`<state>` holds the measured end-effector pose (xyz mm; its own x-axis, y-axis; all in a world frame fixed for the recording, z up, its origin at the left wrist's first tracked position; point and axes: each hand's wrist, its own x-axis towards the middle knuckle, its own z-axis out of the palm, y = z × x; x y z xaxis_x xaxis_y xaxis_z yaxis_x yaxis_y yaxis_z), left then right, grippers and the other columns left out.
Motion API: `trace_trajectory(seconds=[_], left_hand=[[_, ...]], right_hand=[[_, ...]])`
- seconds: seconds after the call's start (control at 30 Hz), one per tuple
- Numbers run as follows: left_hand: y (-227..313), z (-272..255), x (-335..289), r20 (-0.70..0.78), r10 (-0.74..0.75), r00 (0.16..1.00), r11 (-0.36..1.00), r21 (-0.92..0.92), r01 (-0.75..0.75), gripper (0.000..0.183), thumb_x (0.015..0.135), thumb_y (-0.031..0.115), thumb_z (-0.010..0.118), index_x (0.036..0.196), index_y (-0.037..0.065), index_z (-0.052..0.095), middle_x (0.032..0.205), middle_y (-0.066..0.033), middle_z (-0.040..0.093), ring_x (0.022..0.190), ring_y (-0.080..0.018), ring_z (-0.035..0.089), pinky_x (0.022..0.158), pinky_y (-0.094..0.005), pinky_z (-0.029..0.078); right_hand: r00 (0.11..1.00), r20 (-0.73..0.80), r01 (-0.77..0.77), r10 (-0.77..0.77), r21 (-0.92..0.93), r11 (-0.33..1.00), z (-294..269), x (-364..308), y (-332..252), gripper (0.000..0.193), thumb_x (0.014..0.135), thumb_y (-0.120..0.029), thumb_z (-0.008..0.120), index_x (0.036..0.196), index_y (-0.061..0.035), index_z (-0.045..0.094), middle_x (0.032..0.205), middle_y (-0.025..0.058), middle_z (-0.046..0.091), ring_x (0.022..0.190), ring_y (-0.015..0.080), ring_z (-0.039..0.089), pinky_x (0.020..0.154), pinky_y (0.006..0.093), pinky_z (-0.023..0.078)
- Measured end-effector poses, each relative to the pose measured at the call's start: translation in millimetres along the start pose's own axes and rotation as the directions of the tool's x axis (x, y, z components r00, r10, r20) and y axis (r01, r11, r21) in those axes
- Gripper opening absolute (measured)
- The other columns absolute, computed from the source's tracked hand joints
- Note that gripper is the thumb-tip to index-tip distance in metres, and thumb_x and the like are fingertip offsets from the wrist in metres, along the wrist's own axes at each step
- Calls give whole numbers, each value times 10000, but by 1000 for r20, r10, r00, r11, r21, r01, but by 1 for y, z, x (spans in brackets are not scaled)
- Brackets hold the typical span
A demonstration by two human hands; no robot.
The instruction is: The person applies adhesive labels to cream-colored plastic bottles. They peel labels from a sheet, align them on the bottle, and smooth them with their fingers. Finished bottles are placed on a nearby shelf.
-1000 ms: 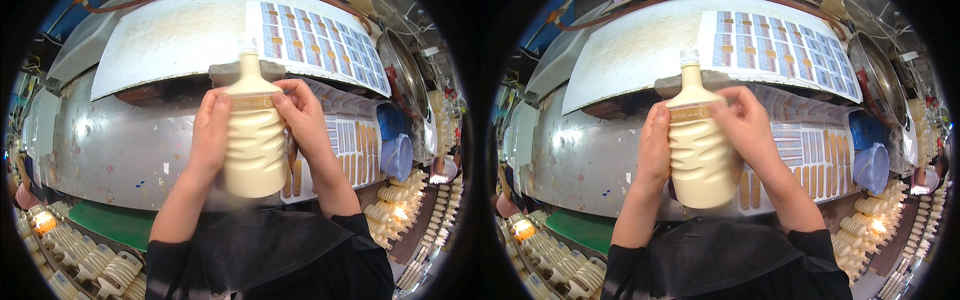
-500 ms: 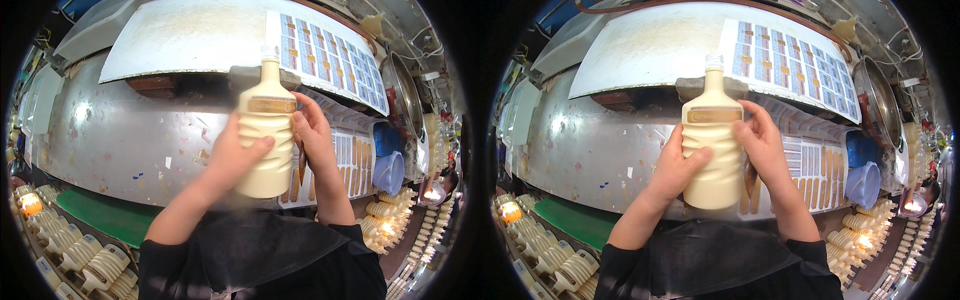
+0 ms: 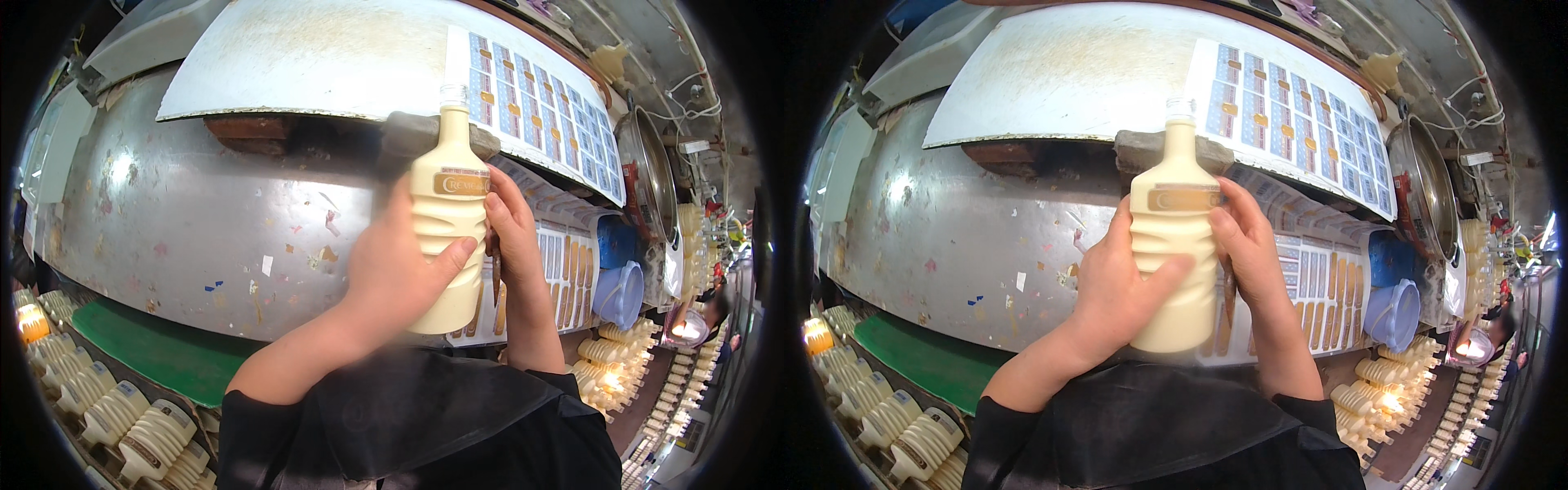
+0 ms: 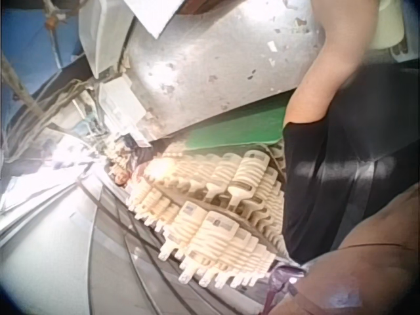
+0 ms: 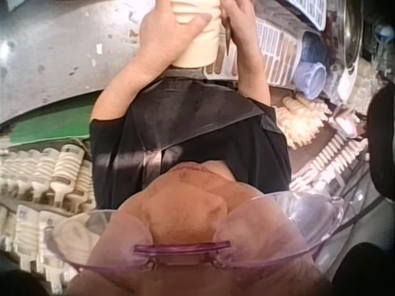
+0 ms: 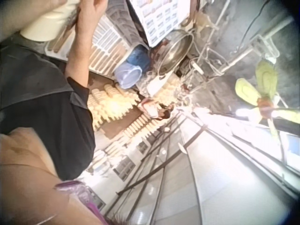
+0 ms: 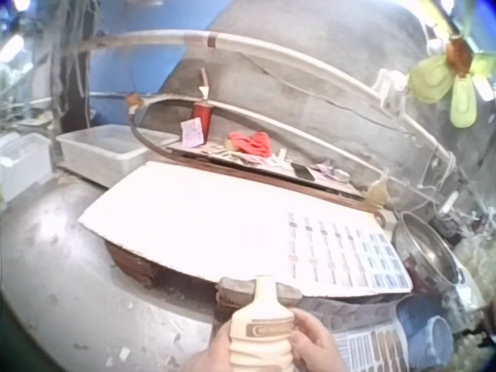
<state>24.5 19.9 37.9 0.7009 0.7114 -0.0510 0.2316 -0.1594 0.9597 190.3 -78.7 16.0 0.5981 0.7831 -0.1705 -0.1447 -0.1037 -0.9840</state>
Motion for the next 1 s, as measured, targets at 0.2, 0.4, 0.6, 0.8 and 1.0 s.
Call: trace_trajectory(seconds=[0.2,0.4,0.6,0.8,1.0], left_hand=[[-6,1,1,0,33,999,999,1,-33,792,859,308,793,1482,28,393,1191,-220,695,1071,-412,699,905,-477,554],[-14,-2,4,48,7,999,983,-186,2,795,863,304,786,1493,24,390,1221,-204,692,1107,-383,700,955,-452,547],[-24,-10,15,-97,194,976,981,18,-193,721,923,316,723,1496,6,413,1389,-155,568,1239,-224,584,1007,-353,497],[-27,-8,35,-27,-31,999,837,-548,11,431,1037,338,616,1332,32,544,1258,-104,596,1158,-171,566,1000,-330,472],[-22,-3,37,-60,-24,998,805,-593,-17,318,1054,285,618,1249,41,559,1125,-51,633,1010,-89,583,881,-264,501]], right_hand=[[1000,-6,2,-2,-2,1000,0,-2,-1,576,998,-297,670,1459,3,500,913,-27,574,724,21,474,609,178,357],[999,-21,23,-25,-84,996,2,-5,-11,555,965,-251,724,1423,4,541,847,-50,538,723,17,470,631,177,375],[999,32,26,-20,-211,977,0,3,-30,492,940,-202,745,1360,9,598,874,-28,587,809,37,536,733,199,441],[1000,-21,-26,22,-194,981,11,7,-33,457,978,-298,688,1304,18,639,961,36,701,861,70,603,771,232,481],[997,-74,-9,-8,-229,973,16,9,-30,421,958,-298,707,1238,16,693,853,-12,657,777,49,561,716,218,457]])
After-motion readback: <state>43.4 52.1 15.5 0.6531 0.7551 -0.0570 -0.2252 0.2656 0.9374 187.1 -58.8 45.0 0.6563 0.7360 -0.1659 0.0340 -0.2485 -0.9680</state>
